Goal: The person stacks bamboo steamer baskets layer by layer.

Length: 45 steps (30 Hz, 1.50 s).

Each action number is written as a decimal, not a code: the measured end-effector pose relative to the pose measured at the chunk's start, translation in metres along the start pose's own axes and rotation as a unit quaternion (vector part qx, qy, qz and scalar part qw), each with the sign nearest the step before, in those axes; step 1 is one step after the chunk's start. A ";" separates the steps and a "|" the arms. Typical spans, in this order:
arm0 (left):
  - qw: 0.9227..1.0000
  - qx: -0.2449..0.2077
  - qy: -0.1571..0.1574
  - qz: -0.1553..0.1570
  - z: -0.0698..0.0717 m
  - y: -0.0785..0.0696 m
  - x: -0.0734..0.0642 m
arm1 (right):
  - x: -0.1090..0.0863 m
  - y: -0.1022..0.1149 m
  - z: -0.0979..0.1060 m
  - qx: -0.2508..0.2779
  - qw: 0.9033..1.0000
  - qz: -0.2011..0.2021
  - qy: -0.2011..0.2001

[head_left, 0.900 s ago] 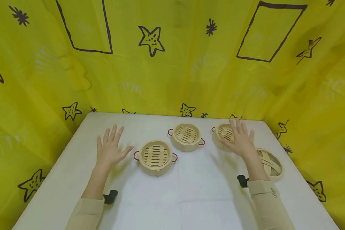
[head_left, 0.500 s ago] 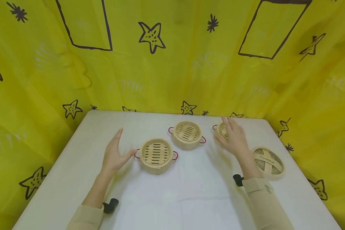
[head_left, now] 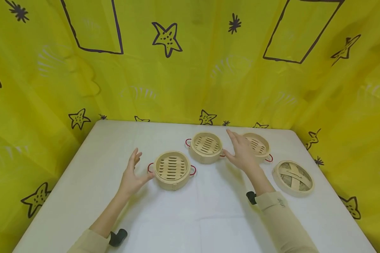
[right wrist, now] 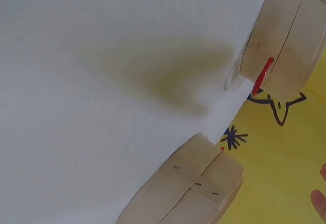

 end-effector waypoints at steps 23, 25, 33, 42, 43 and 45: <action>0.993 -0.104 0.027 0.048 -0.022 0.006 -0.021 | 0.017 0.028 -0.046 -0.003 0.997 0.040 0.071; 0.992 -0.108 0.026 0.054 -0.023 0.007 -0.023 | 0.017 0.029 -0.051 -0.002 0.996 0.045 0.072; 0.989 -0.129 0.012 0.066 -0.032 0.011 -0.026 | 0.018 0.035 -0.061 -0.022 0.994 0.049 0.095; 0.991 -0.113 0.012 0.066 -0.034 0.004 -0.028 | 0.016 0.044 -0.067 -0.064 0.990 0.076 0.102; 0.991 -0.113 0.013 0.063 -0.034 0.001 -0.029 | 0.016 0.044 -0.067 -0.067 0.989 0.078 0.102; 0.991 -0.120 0.013 0.061 -0.034 -0.004 -0.030 | 0.015 0.045 -0.068 -0.074 0.989 0.084 0.100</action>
Point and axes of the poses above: each hand's wrist, its own x-axis towards the middle knuckle, its own z-axis out of the back of the hand, y = z × x, the point moved 2 cm from there along x, towards the middle knuckle, and after that the axes turned 6 degrees about x, right-handed, at the moved point
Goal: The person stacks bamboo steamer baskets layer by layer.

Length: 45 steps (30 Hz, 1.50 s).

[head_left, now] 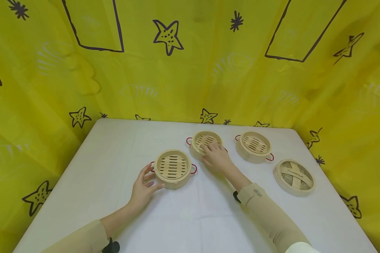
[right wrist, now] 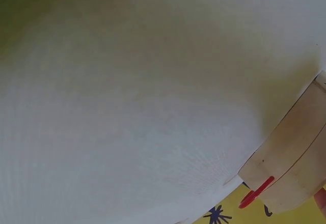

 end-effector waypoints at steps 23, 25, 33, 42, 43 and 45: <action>0.999 -0.028 -0.010 0.032 -0.012 0.016 0.006 | 0.001 0.000 -0.003 -0.026 0.999 0.041 -0.025; 0.999 -0.030 -0.013 0.034 -0.012 0.016 0.006 | 0.002 0.000 -0.003 -0.025 0.999 0.042 -0.025; 0.998 -0.044 -0.010 0.040 -0.013 0.014 0.005 | 0.002 0.001 -0.004 -0.024 0.999 0.041 -0.019; 0.997 -0.061 -0.002 0.040 -0.013 0.015 0.004 | 0.002 0.001 -0.004 -0.025 0.999 0.034 -0.007; 0.997 -0.063 0.000 0.041 -0.013 0.015 0.004 | 0.002 0.001 -0.004 -0.022 0.999 0.032 -0.006; 0.997 -0.065 0.002 0.042 -0.013 0.015 0.004 | 0.002 0.001 -0.004 -0.016 0.999 0.030 -0.006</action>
Point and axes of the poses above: each hand's wrist, its own x-axis towards the middle knuckle, its own z-axis out of the back of the hand, y = z × x, the point moved 2 cm from there along x, towards the middle knuckle, and after that the axes turned 6 degrees about x, right-handed, at the moved point
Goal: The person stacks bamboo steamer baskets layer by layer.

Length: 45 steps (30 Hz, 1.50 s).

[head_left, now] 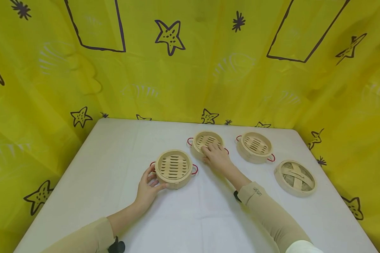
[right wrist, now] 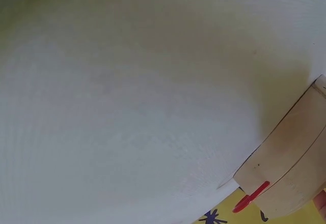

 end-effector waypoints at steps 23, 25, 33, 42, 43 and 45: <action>1.000 0.002 -0.004 0.004 -0.001 -0.002 -0.001 | 0.006 0.003 0.028 0.004 1.000 0.004 -0.006; 1.000 0.002 -0.004 0.005 -0.001 -0.002 -0.001 | 0.006 0.004 0.031 0.005 1.000 0.010 -0.009; 1.000 0.006 -0.003 0.007 0.000 -0.001 -0.001 | 0.008 0.017 0.042 0.001 0.999 0.032 -0.023; 1.000 0.008 -0.006 0.011 -0.001 -0.002 0.000 | 0.012 0.038 0.051 -0.016 0.998 0.056 -0.017; 1.000 0.009 -0.006 0.010 -0.001 -0.002 0.000 | 0.012 0.040 0.052 -0.017 0.998 0.061 -0.020; 1.000 0.011 -0.007 0.012 -0.001 -0.001 0.000 | 0.012 0.044 0.053 -0.019 0.997 0.073 -0.027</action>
Point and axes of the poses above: each hand's wrist, its own x-axis towards the middle knuckle, its own z-axis out of the back of the hand, y = z × x, the point moved 2 cm from there along x, towards the middle knuckle, and after that the axes turned 6 degrees about x, right-handed, at the moved point
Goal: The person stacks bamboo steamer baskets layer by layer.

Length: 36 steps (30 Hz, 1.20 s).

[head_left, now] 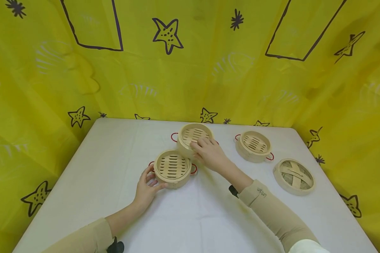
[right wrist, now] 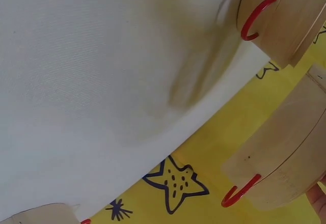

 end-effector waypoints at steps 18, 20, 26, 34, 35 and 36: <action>1.000 0.003 -0.002 0.000 0.000 -0.003 0.000 | 0.004 0.034 0.001 -0.004 0.998 0.057 0.001; 1.000 0.005 -0.003 0.000 0.000 -0.003 0.001 | 0.005 0.037 0.001 -0.005 0.998 0.060 0.002; 1.000 0.006 0.000 -0.001 0.000 -0.003 0.000 | 0.004 0.046 0.001 -0.003 0.998 0.066 0.002; 1.000 0.008 -0.003 -0.008 0.000 -0.003 -0.001 | 0.005 0.057 -0.001 -0.009 0.998 0.069 0.002; 1.000 0.007 -0.003 -0.010 0.000 -0.002 -0.001 | 0.004 0.059 -0.001 -0.008 0.998 0.069 0.002; 1.000 0.007 -0.003 -0.011 0.000 -0.002 -0.001 | 0.004 0.060 -0.002 -0.007 0.998 0.070 0.003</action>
Point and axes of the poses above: each hand's wrist, its own x-axis towards the middle knuckle, its own z-axis out of the back of the hand, y = z × x, the point moved 2 cm from there along x, towards the middle knuckle, and after that the axes turned 6 degrees about x, right-handed, at the moved point
